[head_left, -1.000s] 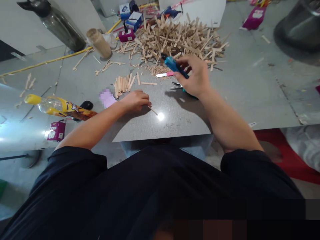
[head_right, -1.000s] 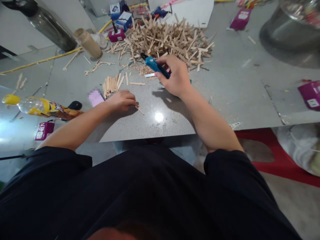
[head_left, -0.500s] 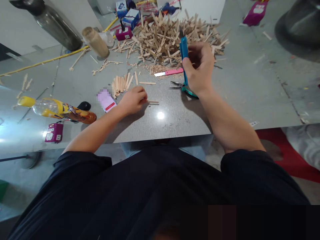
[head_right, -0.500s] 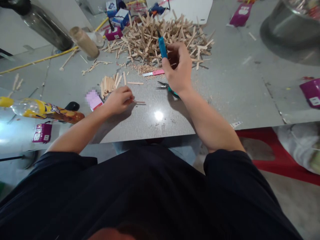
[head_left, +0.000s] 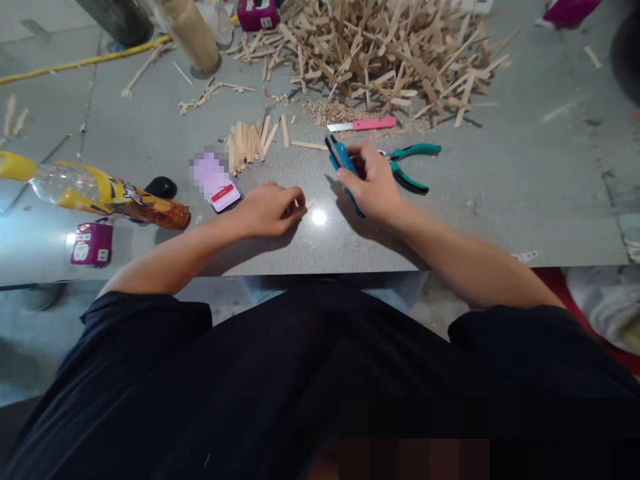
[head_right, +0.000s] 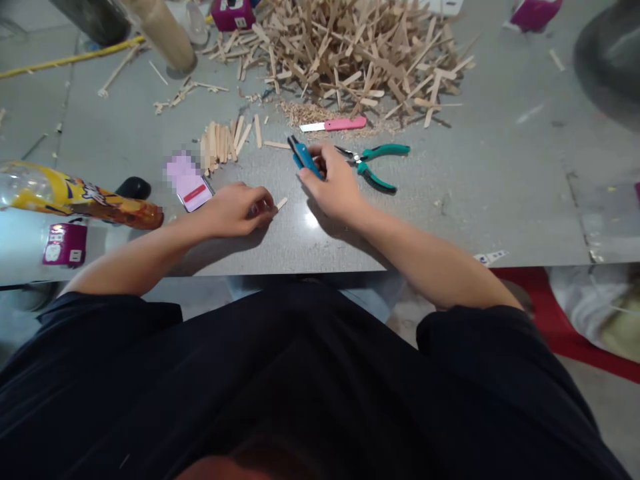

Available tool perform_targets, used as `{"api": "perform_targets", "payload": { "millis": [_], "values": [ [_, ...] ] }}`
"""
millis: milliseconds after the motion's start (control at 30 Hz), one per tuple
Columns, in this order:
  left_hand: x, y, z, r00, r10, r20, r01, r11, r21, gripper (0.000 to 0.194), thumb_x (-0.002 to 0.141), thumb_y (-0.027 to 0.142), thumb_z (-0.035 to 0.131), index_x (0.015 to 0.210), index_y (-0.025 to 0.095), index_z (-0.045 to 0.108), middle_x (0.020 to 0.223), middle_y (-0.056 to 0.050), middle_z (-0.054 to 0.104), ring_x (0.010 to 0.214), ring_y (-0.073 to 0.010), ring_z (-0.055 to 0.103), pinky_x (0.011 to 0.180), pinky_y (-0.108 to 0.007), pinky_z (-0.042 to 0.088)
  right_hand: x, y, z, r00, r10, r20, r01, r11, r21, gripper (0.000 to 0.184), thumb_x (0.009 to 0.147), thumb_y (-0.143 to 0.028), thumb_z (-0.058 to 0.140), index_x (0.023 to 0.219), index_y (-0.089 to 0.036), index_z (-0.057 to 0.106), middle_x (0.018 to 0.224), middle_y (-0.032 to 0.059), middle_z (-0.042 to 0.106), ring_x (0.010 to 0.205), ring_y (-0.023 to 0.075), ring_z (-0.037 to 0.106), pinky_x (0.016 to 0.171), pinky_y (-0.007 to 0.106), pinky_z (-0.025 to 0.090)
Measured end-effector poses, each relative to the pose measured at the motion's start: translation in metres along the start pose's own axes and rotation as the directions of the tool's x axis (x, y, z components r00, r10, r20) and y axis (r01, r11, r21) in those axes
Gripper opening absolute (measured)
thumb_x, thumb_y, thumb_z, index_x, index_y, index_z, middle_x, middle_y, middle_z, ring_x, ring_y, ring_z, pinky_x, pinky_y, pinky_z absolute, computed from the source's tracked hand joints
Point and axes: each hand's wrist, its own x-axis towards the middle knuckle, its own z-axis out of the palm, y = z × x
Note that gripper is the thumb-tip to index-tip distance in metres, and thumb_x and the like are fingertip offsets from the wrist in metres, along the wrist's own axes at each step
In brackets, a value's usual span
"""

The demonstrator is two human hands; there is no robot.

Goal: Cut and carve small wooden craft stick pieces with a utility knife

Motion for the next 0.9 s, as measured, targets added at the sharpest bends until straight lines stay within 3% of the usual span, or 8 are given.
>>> {"api": "perform_targets", "payload": {
  "millis": [133, 267, 367, 500, 633, 733, 800, 900],
  "values": [
    [0.002, -0.013, 0.003, 0.988, 0.128, -0.085, -0.132, 0.990, -0.052, 0.029, 0.104, 0.035, 0.062, 0.120, 0.019, 0.079, 0.115, -0.015, 0.084, 0.110, -0.0332, 0.080, 0.103, -0.050, 0.057, -0.012, -0.007, 0.005, 0.997, 0.054, 0.062, -0.056, 0.998, 0.037, 0.040, 0.096, -0.039, 0.087, 0.130, -0.035, 0.067, 0.089, -0.0006, 0.074, 0.080, 0.0264, 0.074, 0.078, 0.047, 0.066],
    [0.001, -0.032, 0.019, 0.921, 0.288, -0.263, -0.320, 0.944, -0.086, 0.025, 0.107, 0.036, 0.063, 0.119, 0.022, 0.079, 0.132, -0.016, 0.083, 0.124, -0.0356, 0.077, 0.110, -0.057, 0.053, -0.012, -0.025, -0.006, 0.970, 0.199, 0.142, -0.222, 0.958, 0.179, 0.037, 0.100, -0.042, 0.087, 0.131, -0.039, 0.066, 0.089, -0.0025, 0.076, 0.069, 0.0222, 0.073, 0.062, 0.040, 0.063],
    [-0.001, -0.039, 0.029, 0.882, 0.400, -0.249, -0.427, 0.902, -0.063, 0.019, 0.108, 0.038, 0.066, 0.114, 0.025, 0.080, 0.139, -0.012, 0.085, 0.132, -0.0357, 0.077, 0.115, -0.059, 0.050, -0.009, -0.039, -0.016, 0.940, 0.286, 0.185, -0.327, 0.910, 0.255, 0.031, 0.099, -0.044, 0.089, 0.125, -0.034, 0.076, 0.104, 0.0033, 0.084, 0.078, 0.0246, 0.082, 0.060, 0.040, 0.067],
    [-0.002, -0.038, 0.032, 0.892, 0.418, -0.174, -0.437, 0.895, -0.093, 0.022, 0.113, 0.043, 0.063, 0.112, 0.030, 0.080, 0.147, -0.005, 0.086, 0.146, -0.0358, 0.073, 0.123, -0.059, 0.047, -0.007, -0.046, -0.025, 0.880, 0.384, 0.281, -0.471, 0.786, 0.400, 0.035, 0.093, -0.044, 0.088, 0.126, -0.032, 0.085, 0.118, 0.0090, 0.090, 0.107, 0.0380, 0.090, 0.077, 0.053, 0.077],
    [-0.001, -0.036, 0.030, 0.906, 0.410, -0.107, -0.420, 0.901, -0.105, 0.028, 0.115, 0.049, 0.063, 0.111, 0.028, 0.081, 0.159, -0.007, 0.080, 0.154, -0.0375, 0.068, 0.128, -0.060, 0.044, -0.008, -0.040, -0.026, 0.899, 0.312, 0.307, -0.420, 0.810, 0.409, 0.054, 0.081, -0.039, 0.103, 0.131, -0.038, 0.083, 0.126, 0.0043, 0.091, 0.120, 0.0378, 0.088, 0.080, 0.050, 0.076],
    [0.000, -0.032, 0.030, 0.908, 0.414, -0.063, -0.418, 0.901, -0.114, 0.027, 0.114, 0.049, 0.067, 0.109, 0.026, 0.082, 0.170, -0.010, 0.073, 0.165, -0.0389, 0.060, 0.133, -0.061, 0.042, -0.010, -0.033, -0.020, 0.933, 0.239, 0.269, -0.335, 0.849, 0.409, 0.053, 0.078, -0.046, 0.110, 0.123, -0.037, 0.083, 0.100, 0.0020, 0.090, 0.099, 0.0329, 0.088, 0.072, 0.045, 0.071],
    [-0.001, -0.027, 0.031, 0.913, 0.401, -0.072, -0.407, 0.909, -0.092, 0.027, 0.112, 0.051, 0.075, 0.107, 0.026, 0.082, 0.168, -0.010, 0.074, 0.165, -0.0385, 0.059, 0.134, -0.059, 0.041, -0.012, -0.031, -0.015, 0.962, 0.165, 0.219, -0.246, 0.872, 0.424, 0.045, 0.079, -0.056, 0.110, 0.109, -0.036, 0.083, 0.076, -0.0015, 0.079, 0.076, 0.0285, 0.081, 0.066, 0.043, 0.066],
    [-0.005, -0.018, 0.036, 0.927, 0.353, -0.125, -0.356, 0.935, 0.003, 0.032, 0.110, 0.055, 0.079, 0.107, 0.024, 0.081, 0.165, -0.013, 0.076, 0.162, -0.0389, 0.063, 0.132, -0.057, 0.044, -0.017, -0.030, -0.013, 0.989, 0.055, 0.136, -0.101, 0.925, 0.366, 0.031, 0.093, -0.064, 0.097, 0.096, -0.035, 0.085, 0.071, -0.0004, 0.071, 0.064, 0.0242, 0.069, 0.065, 0.044, 0.061]
  ]
}}
